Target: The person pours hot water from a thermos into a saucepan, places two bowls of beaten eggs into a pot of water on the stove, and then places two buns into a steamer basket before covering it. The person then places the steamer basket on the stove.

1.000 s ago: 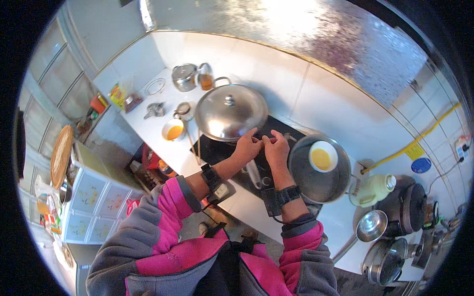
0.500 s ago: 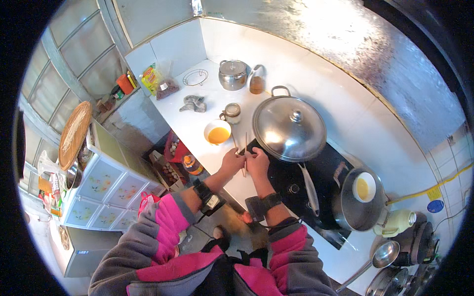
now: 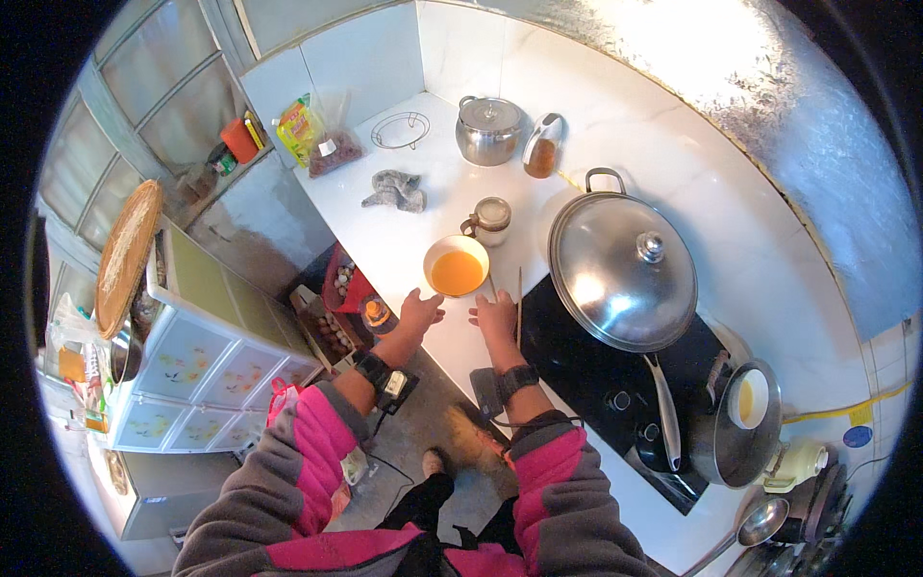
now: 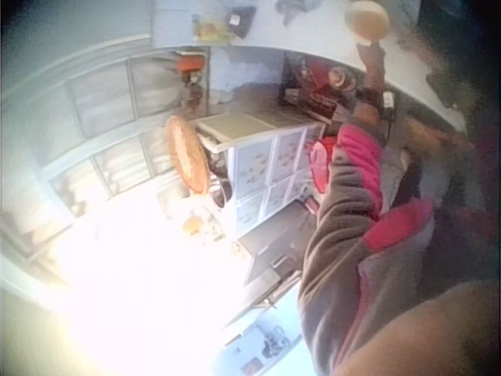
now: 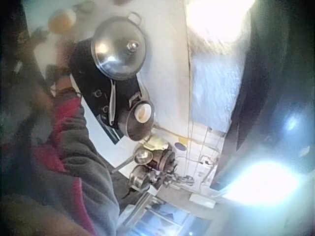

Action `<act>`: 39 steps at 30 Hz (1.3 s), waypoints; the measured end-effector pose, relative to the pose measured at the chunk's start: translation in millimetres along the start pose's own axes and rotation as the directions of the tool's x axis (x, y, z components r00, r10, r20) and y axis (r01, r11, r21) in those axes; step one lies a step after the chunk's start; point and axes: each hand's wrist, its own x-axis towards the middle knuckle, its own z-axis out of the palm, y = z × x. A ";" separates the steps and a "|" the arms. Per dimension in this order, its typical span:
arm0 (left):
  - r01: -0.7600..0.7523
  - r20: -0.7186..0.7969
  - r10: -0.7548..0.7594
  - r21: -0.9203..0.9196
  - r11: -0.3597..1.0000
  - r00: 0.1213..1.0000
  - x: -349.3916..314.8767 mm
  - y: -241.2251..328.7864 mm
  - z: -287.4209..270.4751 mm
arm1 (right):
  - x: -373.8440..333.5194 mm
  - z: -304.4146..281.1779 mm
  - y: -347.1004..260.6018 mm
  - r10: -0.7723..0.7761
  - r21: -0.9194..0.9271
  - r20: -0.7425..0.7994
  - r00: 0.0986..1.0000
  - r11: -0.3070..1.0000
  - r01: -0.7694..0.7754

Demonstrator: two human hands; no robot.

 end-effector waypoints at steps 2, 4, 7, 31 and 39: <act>-0.002 0.007 0.002 0.046 0.999 1.000 12.0 2.3 -1.3 | 10.5 7.1 2.3 0.011 0.002 0.001 1.000 1.000 -0.011; 0.005 0.033 -0.004 -0.018 1.000 0.999 20.0 2.5 -2.4 | 16.2 14.3 4.0 -0.004 0.023 0.009 1.000 1.000 0.003; -0.006 0.037 0.007 -0.031 1.000 0.999 28.8 0.4 -0.6 | 21.7 20.9 3.1 -0.011 0.045 0.052 0.999 0.999 0.009; -0.122 0.098 0.137 -0.139 0.983 0.986 -80.4 24.9 11.4 | -69.0 -23.7 -26.1 -0.190 -0.089 0.006 0.982 0.978 0.190; -0.119 0.212 0.154 -0.168 0.979 0.965 -177.0 43.7 39.0 | -150.3 -96.4 -60.6 -0.270 -0.059 -0.049 0.962 0.962 0.267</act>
